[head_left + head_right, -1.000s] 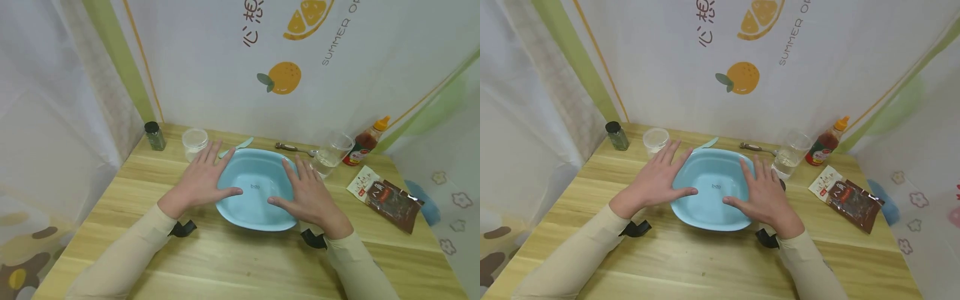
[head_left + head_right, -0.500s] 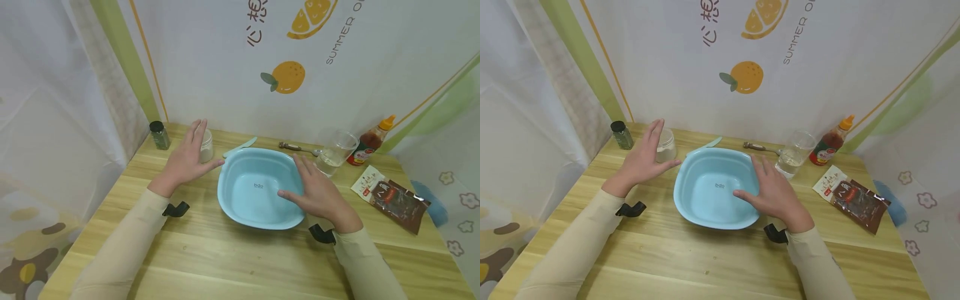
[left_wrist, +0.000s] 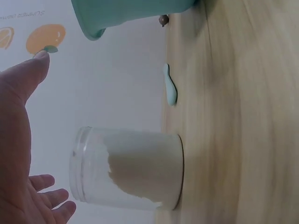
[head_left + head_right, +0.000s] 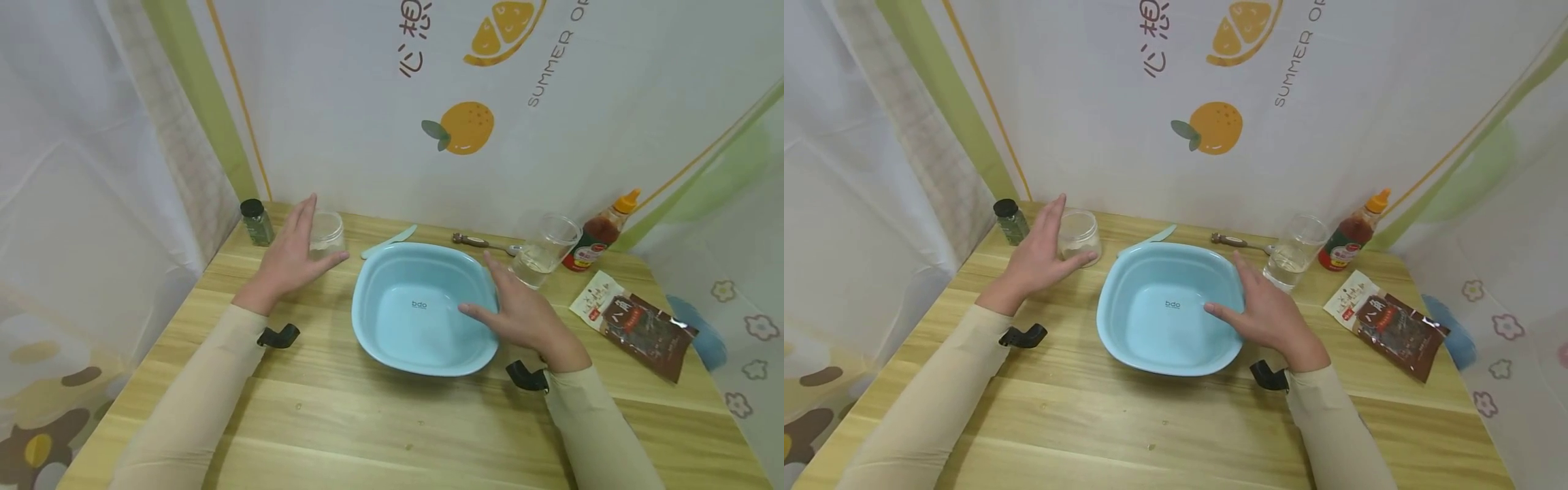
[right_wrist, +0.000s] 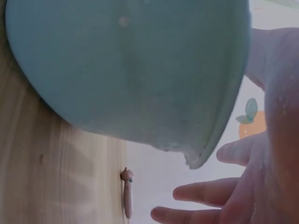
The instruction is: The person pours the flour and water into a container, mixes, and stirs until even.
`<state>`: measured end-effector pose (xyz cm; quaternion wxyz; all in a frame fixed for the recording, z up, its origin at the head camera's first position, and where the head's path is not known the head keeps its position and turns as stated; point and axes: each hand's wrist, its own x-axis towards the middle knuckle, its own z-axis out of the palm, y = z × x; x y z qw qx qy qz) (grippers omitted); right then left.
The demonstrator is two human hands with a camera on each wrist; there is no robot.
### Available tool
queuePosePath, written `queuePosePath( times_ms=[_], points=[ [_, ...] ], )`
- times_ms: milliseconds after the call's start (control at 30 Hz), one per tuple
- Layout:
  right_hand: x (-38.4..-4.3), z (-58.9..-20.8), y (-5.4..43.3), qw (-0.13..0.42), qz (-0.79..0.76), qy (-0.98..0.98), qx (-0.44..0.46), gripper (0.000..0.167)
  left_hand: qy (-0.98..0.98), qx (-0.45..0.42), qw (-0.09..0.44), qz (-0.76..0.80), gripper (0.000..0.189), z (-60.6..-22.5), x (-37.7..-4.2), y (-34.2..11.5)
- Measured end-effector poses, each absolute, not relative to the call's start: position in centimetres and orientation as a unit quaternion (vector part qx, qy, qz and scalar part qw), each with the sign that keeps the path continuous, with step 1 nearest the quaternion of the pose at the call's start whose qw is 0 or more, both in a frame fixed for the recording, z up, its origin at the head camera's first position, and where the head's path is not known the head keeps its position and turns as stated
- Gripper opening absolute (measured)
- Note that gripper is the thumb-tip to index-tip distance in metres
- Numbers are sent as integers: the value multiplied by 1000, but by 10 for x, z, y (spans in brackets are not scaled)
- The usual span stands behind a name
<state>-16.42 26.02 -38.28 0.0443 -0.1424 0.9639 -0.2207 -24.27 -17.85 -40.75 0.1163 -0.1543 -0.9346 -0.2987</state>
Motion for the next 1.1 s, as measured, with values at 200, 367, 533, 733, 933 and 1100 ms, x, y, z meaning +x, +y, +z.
queuePosePath(
  times_ms=[200,367,533,733,933,1100],
  points=[
    [-170,-389,266,54,-262,954,-135,114,-929,-137,112,-326,126,-415,-248,-184],
    [-175,-396,269,59,-311,939,-132,107,-923,-127,109,-347,127,-423,-254,-188],
    [-180,-404,270,57,-350,925,-136,99,-919,-112,95,-366,128,-427,-257,-190],
    [-182,-411,273,60,-387,909,-143,93,-913,-99,90,-385,129,-432,-261,-188],
    [-187,-418,279,68,-425,891,-142,89,-899,-84,79,-423,130,-442,-268,-190],
    [-190,-423,281,73,-473,863,-160,87,-887,-86,75,-447,129,-447,-271,-192]
  ],
)
